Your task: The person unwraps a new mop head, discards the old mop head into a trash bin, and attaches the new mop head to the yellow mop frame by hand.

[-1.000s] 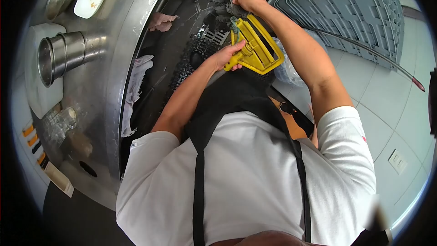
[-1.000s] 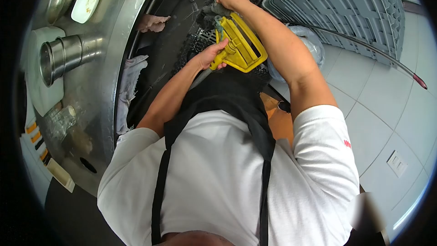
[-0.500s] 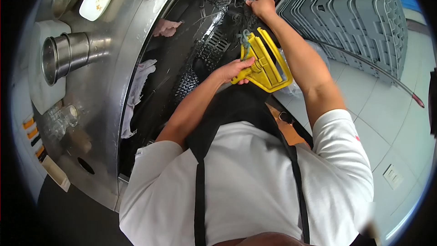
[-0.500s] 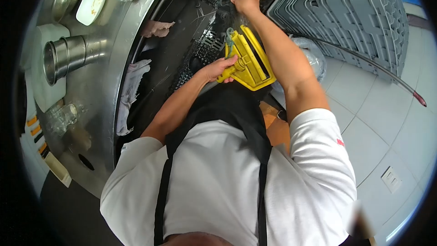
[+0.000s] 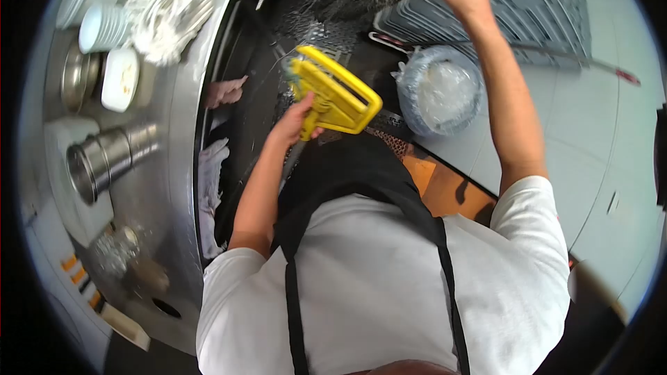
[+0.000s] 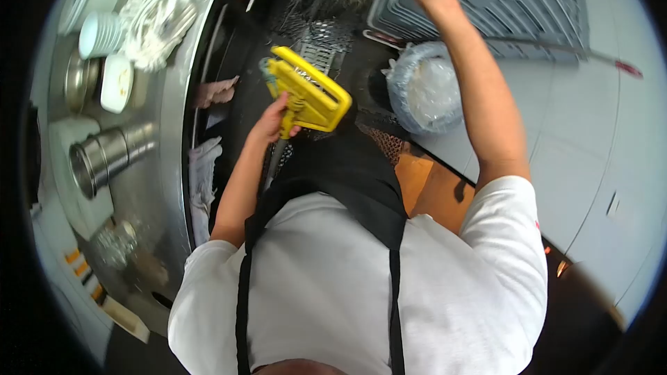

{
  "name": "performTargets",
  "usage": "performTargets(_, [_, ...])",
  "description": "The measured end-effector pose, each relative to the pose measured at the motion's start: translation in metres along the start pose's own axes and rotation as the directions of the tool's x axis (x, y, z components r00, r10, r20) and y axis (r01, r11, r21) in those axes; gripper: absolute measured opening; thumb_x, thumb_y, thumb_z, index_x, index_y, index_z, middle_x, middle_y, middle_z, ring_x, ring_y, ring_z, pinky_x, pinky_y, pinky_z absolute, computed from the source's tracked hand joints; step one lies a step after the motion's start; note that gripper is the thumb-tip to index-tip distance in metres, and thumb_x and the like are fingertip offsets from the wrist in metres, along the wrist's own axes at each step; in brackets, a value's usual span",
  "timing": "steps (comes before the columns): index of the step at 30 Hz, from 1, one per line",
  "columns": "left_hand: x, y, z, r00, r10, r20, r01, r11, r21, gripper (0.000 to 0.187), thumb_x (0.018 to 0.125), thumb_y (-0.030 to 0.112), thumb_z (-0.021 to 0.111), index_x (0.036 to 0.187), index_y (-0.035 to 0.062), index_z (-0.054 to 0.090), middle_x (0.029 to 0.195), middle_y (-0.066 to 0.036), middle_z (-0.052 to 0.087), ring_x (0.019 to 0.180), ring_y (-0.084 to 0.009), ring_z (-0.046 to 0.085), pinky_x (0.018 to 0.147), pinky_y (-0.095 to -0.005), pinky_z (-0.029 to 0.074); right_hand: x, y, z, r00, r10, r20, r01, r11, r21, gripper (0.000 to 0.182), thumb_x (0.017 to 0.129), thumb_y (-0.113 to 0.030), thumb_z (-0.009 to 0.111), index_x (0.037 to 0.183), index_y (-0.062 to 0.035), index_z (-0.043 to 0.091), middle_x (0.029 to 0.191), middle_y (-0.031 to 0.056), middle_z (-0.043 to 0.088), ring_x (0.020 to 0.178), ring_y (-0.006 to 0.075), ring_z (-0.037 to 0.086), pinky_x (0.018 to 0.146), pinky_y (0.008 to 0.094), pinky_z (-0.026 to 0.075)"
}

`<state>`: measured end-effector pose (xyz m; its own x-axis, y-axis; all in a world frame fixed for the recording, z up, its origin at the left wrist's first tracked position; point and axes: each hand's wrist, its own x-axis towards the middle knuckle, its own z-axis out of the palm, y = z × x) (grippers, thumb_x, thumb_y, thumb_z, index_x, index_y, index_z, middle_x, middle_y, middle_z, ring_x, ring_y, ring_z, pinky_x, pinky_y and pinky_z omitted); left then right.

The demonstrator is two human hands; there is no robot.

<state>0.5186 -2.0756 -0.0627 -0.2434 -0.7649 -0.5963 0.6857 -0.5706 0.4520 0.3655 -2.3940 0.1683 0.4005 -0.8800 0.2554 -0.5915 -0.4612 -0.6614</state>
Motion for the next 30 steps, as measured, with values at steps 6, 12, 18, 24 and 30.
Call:
performTargets(6, [-0.006,0.016,-0.025,0.995,0.099,0.007,-0.099,0.993,0.064,0.065,0.095,0.065,0.041,0.119,0.0080,0.059,0.091,-0.008,0.068,0.056,-0.0149,0.059,0.045,-0.0269,0.047,-0.007,-0.052,-0.143,0.987,0.028,-0.158,-0.023,0.999,0.033,0.018,0.085,-0.017,0.071,0.074,-0.0038,0.068,0.066,-0.0025,0.061,0.061,0.0079,0.051,0.059,0.0266,0.040])
performTargets(12, [0.001,0.017,-0.028,0.994,0.074,0.076,-0.077,0.997,0.032,0.066,0.095,0.066,0.041,0.122,0.0082,0.058,0.094,-0.008,0.069,0.057,-0.0157,0.059,0.046,-0.0270,0.046,-0.023,-0.052,-0.252,0.957,-0.080,-0.279,0.093,0.995,0.036,0.014,0.087,-0.017,0.068,0.086,-0.0025,0.071,0.079,0.0016,0.070,0.071,0.0079,0.059,0.071,0.0232,0.045])
performTargets(18, [0.003,0.018,-0.021,0.998,0.059,0.029,-0.061,0.994,0.088,0.074,0.093,0.072,0.037,0.118,0.0054,0.060,0.077,-0.008,0.065,0.051,-0.0156,0.056,0.046,-0.0271,0.044,-0.069,-0.001,-0.321,0.865,0.027,-0.501,-0.101,0.988,-0.120,0.014,0.085,-0.017,0.068,0.081,-0.0029,0.070,0.074,0.0003,0.066,0.067,0.0086,0.056,0.063,0.0260,0.042])
performTargets(24, [-0.006,0.028,-0.021,0.998,0.063,-0.006,-0.061,0.989,0.134,0.080,0.091,0.076,0.034,0.110,0.0041,0.062,0.063,-0.007,0.060,0.049,-0.0174,0.054,0.049,-0.0283,0.044,-0.132,0.120,-0.294,0.786,0.152,-0.600,-0.401,0.863,-0.307,0.029,0.083,-0.032,0.071,0.081,-0.0037,0.067,0.066,0.0017,0.058,0.065,0.0113,0.051,0.061,0.0305,0.042])
performTargets(30, [-0.010,0.031,-0.023,0.996,0.092,-0.003,-0.091,0.983,0.157,0.078,0.091,0.075,0.035,0.112,0.0046,0.062,0.067,-0.007,0.062,0.050,-0.0165,0.055,0.049,-0.0284,0.045,-0.248,0.269,-0.182,0.599,0.716,-0.357,-0.745,0.336,-0.576,0.043,0.084,-0.045,0.068,0.112,-0.0118,0.070,0.113,0.0135,0.069,0.110,0.0324,0.064,0.094,0.0480,0.046])
